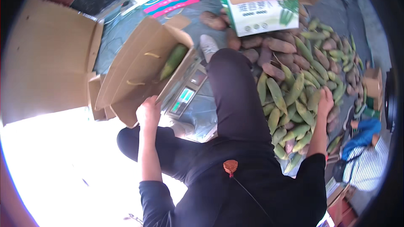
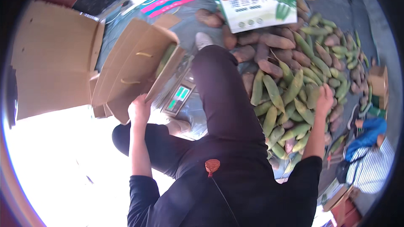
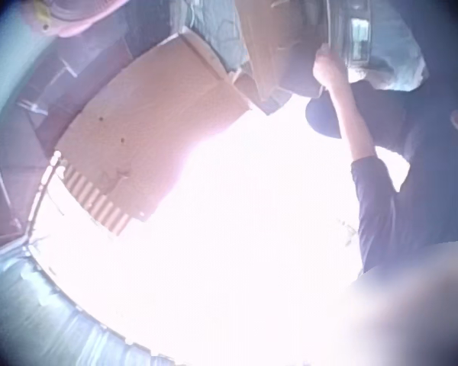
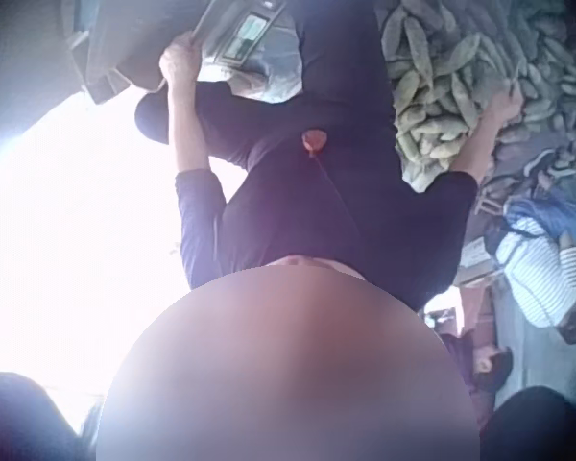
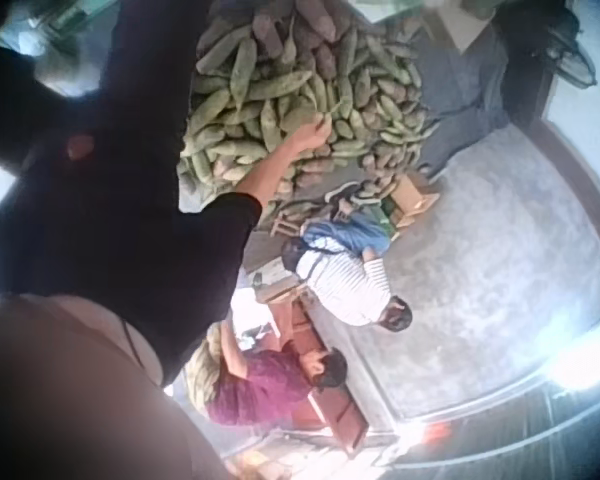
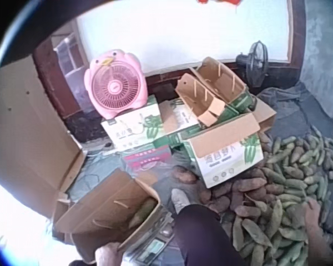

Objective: Pack produce into boxes and weigh them on a digital scale.

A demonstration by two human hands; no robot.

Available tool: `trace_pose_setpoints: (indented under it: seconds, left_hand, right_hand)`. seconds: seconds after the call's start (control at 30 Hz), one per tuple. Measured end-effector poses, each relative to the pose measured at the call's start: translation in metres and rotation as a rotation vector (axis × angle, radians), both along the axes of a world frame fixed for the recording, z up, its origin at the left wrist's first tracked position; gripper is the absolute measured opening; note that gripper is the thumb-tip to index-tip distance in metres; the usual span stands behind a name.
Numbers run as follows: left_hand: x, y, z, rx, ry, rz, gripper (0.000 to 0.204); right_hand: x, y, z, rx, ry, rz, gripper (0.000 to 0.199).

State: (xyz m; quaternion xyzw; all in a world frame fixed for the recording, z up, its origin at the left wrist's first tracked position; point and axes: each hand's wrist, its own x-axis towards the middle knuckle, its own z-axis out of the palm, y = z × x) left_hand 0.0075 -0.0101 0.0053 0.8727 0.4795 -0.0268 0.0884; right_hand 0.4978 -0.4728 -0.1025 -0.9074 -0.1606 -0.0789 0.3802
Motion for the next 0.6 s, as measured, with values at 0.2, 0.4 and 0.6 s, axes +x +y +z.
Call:
trace_pose_setpoints:
  seconds: [0.2,0.4,0.6]
  left_hand:
    - [-0.009,-0.001,-0.004,-0.022,-0.061,0.013,0.014]
    - [-0.007,-0.001,-0.001,-0.015,-0.044,0.004,0.009]
    - [-0.018,0.003,-0.008,-0.008,0.041,0.009,0.011]
  right_hand:
    - [-0.033,0.105,0.109,0.549,0.258,-0.012,0.030]
    - [-0.089,0.256,0.212,0.879,0.176,0.590,0.029]
    - [-0.204,0.405,0.213,0.988,0.593,0.842,0.017]
